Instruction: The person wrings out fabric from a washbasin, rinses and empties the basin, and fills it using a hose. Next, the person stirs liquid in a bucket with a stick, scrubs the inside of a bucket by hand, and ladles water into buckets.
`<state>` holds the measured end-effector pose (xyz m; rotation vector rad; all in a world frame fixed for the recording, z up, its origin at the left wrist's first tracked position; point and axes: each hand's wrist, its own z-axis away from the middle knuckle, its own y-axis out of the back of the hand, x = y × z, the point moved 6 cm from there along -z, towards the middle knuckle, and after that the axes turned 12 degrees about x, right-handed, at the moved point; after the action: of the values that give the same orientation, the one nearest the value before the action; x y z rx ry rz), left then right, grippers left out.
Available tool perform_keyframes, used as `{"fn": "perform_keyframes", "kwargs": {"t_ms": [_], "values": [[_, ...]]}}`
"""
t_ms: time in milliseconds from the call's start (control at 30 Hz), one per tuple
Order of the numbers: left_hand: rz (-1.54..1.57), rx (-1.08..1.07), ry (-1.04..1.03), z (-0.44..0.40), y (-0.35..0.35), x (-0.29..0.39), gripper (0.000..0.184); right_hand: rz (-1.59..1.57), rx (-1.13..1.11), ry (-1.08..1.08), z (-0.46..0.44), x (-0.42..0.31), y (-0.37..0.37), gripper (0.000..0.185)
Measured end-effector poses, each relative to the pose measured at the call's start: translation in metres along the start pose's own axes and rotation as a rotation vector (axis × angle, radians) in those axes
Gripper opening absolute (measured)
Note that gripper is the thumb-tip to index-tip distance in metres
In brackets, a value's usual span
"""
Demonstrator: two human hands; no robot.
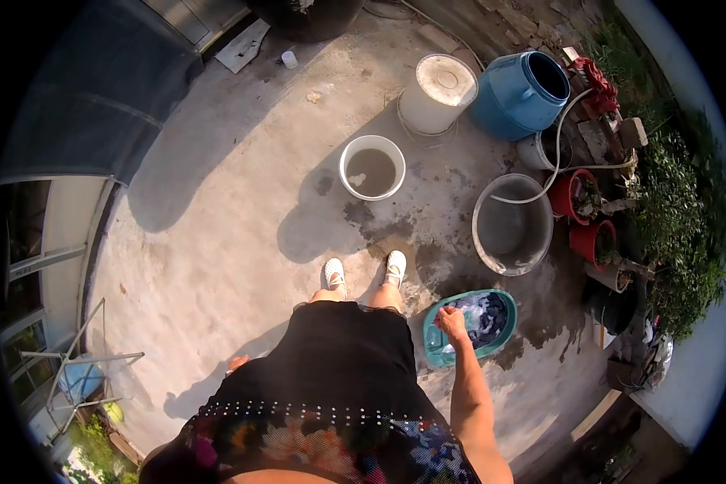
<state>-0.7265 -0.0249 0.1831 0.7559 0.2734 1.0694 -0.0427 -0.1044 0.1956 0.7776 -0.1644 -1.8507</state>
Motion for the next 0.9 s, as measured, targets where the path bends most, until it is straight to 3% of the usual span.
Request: {"fn": "perform_keyframes", "kwargs": {"t_ms": [33,133,233,333,433,533,600,633,667,700,733,800,833,867,900], "values": [[-0.074,0.106,0.101,-0.006,0.014,0.002,0.034,0.052,-0.017,0.047,0.004,-0.015,-0.011,0.022],[0.067,-0.004,0.091,-0.036,0.025,0.023,0.035,0.157,-0.036,0.092,0.013,-0.043,-0.033,0.022],[0.248,0.069,0.114,-0.046,0.017,0.066,0.034,0.061,-0.068,-0.082,0.009,-0.055,-0.052,0.023],[0.054,-0.061,-0.011,-0.056,0.009,0.12,0.038,-0.014,-0.122,-0.212,-0.012,-0.078,-0.074,0.025],[0.015,-0.114,-0.017,-0.067,0.013,0.159,0.03,0.084,-0.1,-0.136,-0.073,-0.135,-0.11,0.023],[0.032,-0.019,-0.029,-0.078,0.036,0.179,0.028,-0.092,-0.156,-0.045,-0.172,-0.188,-0.159,0.021],[0.043,-0.048,-0.012,-0.102,0.053,0.159,0.023,0.124,0.069,0.141,-0.244,-0.223,-0.182,0.028],[-0.238,-0.073,0.021,-0.104,0.063,0.166,0.02,0.26,0.143,0.247,-0.283,-0.236,-0.197,0.032],[-0.44,-0.173,-0.478,-0.14,0.072,0.138,0.015,0.292,0.16,0.336,-0.306,-0.259,-0.209,0.037],[-0.588,-0.179,-0.481,-0.144,0.085,0.133,0.026,0.324,0.177,0.429,-0.326,-0.284,-0.22,0.041],[-0.804,-0.169,-0.176,-0.124,0.09,0.163,0.027,0.356,0.199,0.424,-0.36,-0.294,-0.234,0.045],[-0.777,-0.153,-0.055,-0.131,0.101,0.166,0.026,0.385,0.224,0.432,-0.424,-0.304,-0.26,0.05],[-1.165,-0.309,-0.32,-0.135,0.095,0.179,0.025,0.381,0.234,0.451,-0.453,-0.31,-0.27,0.051],[-0.944,-0.278,-0.234,-0.134,0.091,0.204,0.023,0.391,0.225,0.402,-0.477,-0.315,-0.276,0.055],[-1.2,-0.35,-0.423,-0.148,0.081,0.21,0.023,0.403,0.209,0.355,-0.499,-0.318,-0.284,0.059]]}}
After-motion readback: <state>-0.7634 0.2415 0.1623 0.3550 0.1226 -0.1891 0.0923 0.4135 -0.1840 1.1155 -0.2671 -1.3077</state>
